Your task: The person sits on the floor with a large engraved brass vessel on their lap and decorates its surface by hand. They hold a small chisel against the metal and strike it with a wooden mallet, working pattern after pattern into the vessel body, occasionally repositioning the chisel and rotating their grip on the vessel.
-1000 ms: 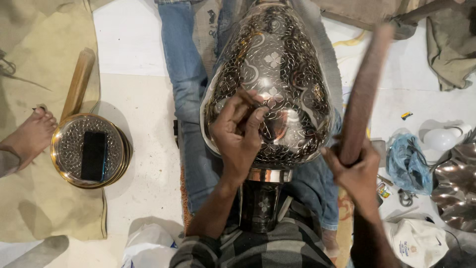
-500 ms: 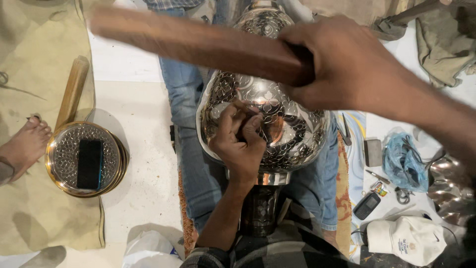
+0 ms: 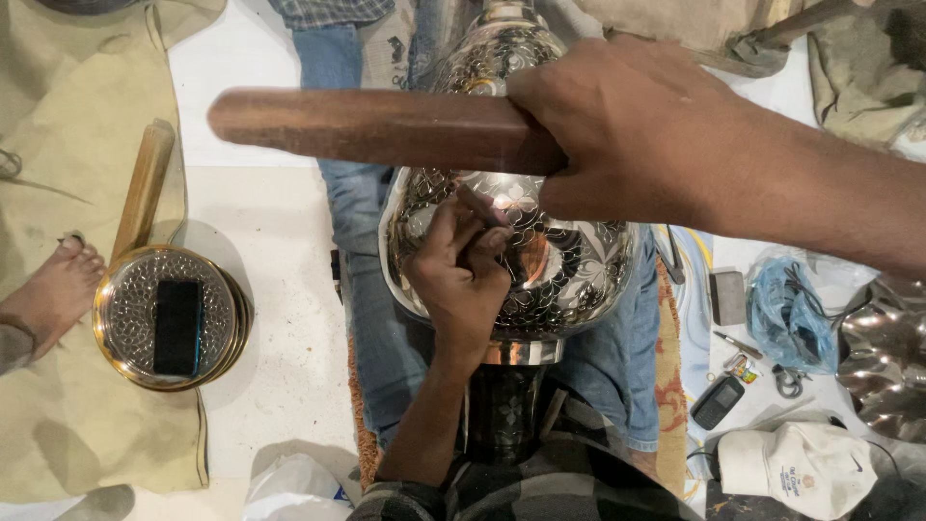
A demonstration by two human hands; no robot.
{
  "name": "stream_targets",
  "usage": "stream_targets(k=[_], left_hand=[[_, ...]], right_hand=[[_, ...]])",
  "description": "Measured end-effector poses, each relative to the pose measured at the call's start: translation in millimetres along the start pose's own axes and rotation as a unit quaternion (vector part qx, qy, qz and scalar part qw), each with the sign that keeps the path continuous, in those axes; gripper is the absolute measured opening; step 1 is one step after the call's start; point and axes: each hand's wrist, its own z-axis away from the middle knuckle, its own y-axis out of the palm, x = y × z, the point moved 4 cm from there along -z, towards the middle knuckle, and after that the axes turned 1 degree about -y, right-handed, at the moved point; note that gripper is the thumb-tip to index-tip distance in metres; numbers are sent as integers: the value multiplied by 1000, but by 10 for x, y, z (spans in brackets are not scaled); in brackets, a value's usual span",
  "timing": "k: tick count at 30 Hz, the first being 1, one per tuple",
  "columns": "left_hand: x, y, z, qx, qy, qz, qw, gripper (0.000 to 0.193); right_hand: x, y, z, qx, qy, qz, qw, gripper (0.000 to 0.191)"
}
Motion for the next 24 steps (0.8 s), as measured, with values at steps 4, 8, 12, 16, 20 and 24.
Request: stream_targets(k=[4, 8, 12, 16, 20, 24], left_hand=[[27, -8, -48, 31, -34, -9, 999, 26], [42, 12, -148, 113, -25, -2, 993, 37], [51, 26, -276, 215, -18, 44, 975, 34], [77, 17, -420, 329, -16, 20, 944, 38], [123, 104, -550, 435, -8, 85, 896, 50], [169, 241, -663, 485, 66, 66, 869, 44]], right_hand=[[-71, 146, -5, -2, 17, -39, 999, 25], [-264, 424, 30, 27, 25, -24, 999, 24], [-430, 675, 107, -135, -15, -266, 954, 34], [-610, 1196, 249, -56, 51, -335, 939, 28], [-699, 1692, 450, -71, 63, -345, 934, 31], [-586, 2178, 664, -236, 61, -580, 778, 34]])
